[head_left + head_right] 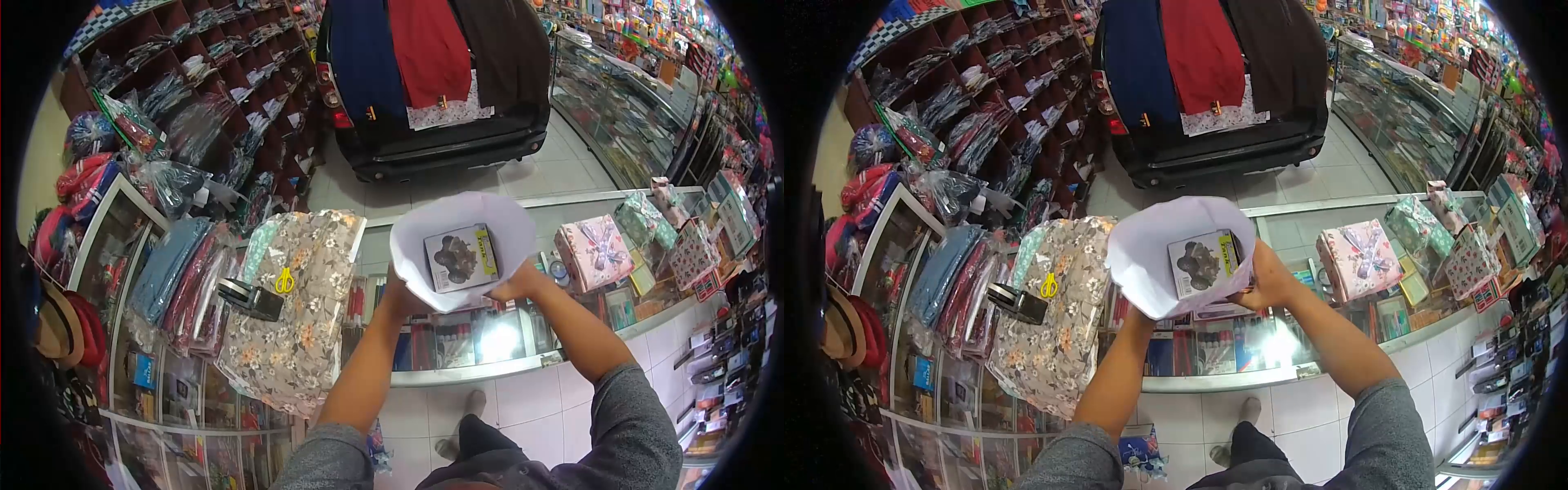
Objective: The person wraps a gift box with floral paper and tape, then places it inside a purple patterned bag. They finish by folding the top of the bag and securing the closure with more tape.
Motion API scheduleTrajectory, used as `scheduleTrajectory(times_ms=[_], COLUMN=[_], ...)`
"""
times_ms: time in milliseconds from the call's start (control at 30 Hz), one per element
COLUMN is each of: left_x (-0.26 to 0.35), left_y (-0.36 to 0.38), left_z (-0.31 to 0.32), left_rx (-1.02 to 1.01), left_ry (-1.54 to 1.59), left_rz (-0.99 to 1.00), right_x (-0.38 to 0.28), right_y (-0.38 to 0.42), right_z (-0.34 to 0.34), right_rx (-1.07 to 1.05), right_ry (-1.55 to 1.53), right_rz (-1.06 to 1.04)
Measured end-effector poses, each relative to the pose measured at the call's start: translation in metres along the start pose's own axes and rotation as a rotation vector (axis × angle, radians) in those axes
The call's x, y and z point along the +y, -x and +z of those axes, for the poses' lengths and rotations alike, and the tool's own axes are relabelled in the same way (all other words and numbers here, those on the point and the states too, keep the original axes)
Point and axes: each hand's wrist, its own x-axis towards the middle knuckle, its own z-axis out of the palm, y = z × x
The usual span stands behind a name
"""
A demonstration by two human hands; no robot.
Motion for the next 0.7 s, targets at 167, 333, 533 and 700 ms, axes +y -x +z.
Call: scheduleTrajectory(times_ms=[167, 333, 533, 700], left_x=[0.048, 0.046, 0.041, 0.03], left_y=[-0.017, -0.02, -0.02, -0.014], left_z=[0.001, -0.003, -0.006, -0.01], left_rx=[0.045, 0.026, 0.036, 0.022], left_ry=[-0.313, -0.229, -0.051, 0.213], left_rz=[0.068, -0.004, -0.089, -0.294], right_x=[0.001, -0.008, -0.01, -0.013], right_y=[-0.007, -0.01, -0.01, -0.011], right_z=[0.008, 0.008, 0.002, 0.002], right_rx=[-0.071, -0.03, -0.04, -0.052], right_ry=[-0.13, -0.192, -0.246, -0.289], right_rz=[0.122, 0.222, 0.19, 0.232])
